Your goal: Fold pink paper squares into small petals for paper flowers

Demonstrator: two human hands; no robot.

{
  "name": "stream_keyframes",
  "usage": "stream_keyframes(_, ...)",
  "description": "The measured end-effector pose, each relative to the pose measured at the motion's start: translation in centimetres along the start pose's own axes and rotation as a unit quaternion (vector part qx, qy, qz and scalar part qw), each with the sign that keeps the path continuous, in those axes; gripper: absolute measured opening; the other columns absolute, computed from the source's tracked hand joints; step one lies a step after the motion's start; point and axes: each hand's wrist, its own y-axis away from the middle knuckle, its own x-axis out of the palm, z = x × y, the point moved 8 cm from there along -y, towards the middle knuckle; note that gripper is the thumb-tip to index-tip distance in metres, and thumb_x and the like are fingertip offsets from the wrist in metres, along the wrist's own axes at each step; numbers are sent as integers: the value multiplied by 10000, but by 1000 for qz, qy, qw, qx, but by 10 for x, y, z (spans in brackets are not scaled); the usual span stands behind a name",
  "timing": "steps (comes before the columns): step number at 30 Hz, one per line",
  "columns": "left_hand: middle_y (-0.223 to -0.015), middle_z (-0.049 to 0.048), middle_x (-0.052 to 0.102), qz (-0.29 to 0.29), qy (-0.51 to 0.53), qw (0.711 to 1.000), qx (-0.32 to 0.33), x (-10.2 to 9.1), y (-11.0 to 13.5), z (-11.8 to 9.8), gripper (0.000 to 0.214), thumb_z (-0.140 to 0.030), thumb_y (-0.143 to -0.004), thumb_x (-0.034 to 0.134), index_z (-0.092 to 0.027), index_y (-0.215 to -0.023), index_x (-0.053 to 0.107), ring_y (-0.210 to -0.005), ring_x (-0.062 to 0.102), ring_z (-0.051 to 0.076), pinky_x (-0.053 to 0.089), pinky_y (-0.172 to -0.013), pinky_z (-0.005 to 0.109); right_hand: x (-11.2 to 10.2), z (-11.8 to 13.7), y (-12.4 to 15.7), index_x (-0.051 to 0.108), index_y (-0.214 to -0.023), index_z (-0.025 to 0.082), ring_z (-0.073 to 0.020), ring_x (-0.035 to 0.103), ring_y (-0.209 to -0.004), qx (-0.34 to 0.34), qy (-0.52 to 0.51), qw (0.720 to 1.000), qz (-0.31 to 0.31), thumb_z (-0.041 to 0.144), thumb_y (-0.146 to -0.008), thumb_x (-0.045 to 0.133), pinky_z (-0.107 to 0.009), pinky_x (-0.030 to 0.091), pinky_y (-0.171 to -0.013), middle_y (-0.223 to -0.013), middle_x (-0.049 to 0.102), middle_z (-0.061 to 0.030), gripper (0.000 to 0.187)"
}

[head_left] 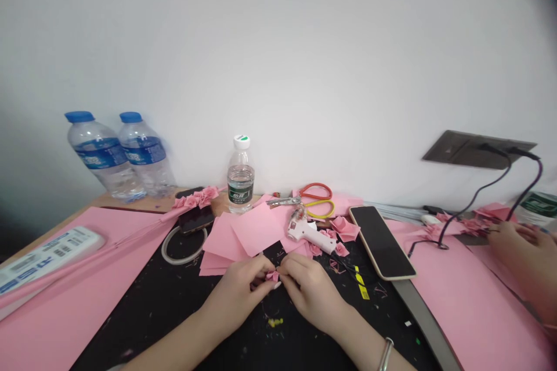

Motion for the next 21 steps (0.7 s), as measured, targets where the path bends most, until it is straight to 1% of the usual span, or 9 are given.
stream_keyframes(5, -723, -10, 626, -2, -7, 1000, 2, -1, 1, -2, 84, -244, -797, 527, -187, -803, 589, -681, 589, 144, 438, -611, 217, 1, -1, 0, 509, -765, 168, -150, 527, -697, 0, 11, 1000, 4, 136, -889, 393, -235, 405, -612, -764, 549, -40, 173)
stream_keyframes(9, -718, -3, 637, -5, -6, 1000, -1, -2, 2, -2, 106, -259, -796, 526, -188, -804, 605, -671, 589, 149, 448, -618, 227, 1, -5, 0, 534, -788, 166, -156, 540, -701, 4, 14, 1000, -10, 156, -893, 409, -244, 419, -617, -766, 567, -44, 164)
stream_keyframes(14, -714, 1, 648, -28, 6, 1000, -3, -6, 1, -2, 119, -282, -790, 535, -192, -807, 611, -670, 594, 155, 456, -610, 230, -1, -5, 0, 566, -936, 183, -178, 574, -804, -7, 3, 999, -31, 152, -883, 448, -271, 453, -690, -875, 615, -56, 133)
stream_keyframes(18, -727, 0, 650, -37, 48, 998, -16, -8, 0, 0, 106, -275, -787, 546, -182, -772, 595, -697, 611, 155, 465, -630, 229, -7, -5, 1, 557, -1011, 191, -188, 582, -868, -8, -8, 998, -66, 146, -872, 470, -293, 468, -741, -961, 621, -67, 171)
stream_keyframes(21, -745, 3, 660, -50, 94, 993, -41, -9, -1, 4, 110, -283, -776, 563, -178, -751, 580, -721, 629, 161, 476, -649, 234, -14, -6, 2, 549, -1034, 190, -190, 578, -891, -10, -17, 994, -104, 124, -863, 473, -296, 466, -764, -973, 617, -72, 198)
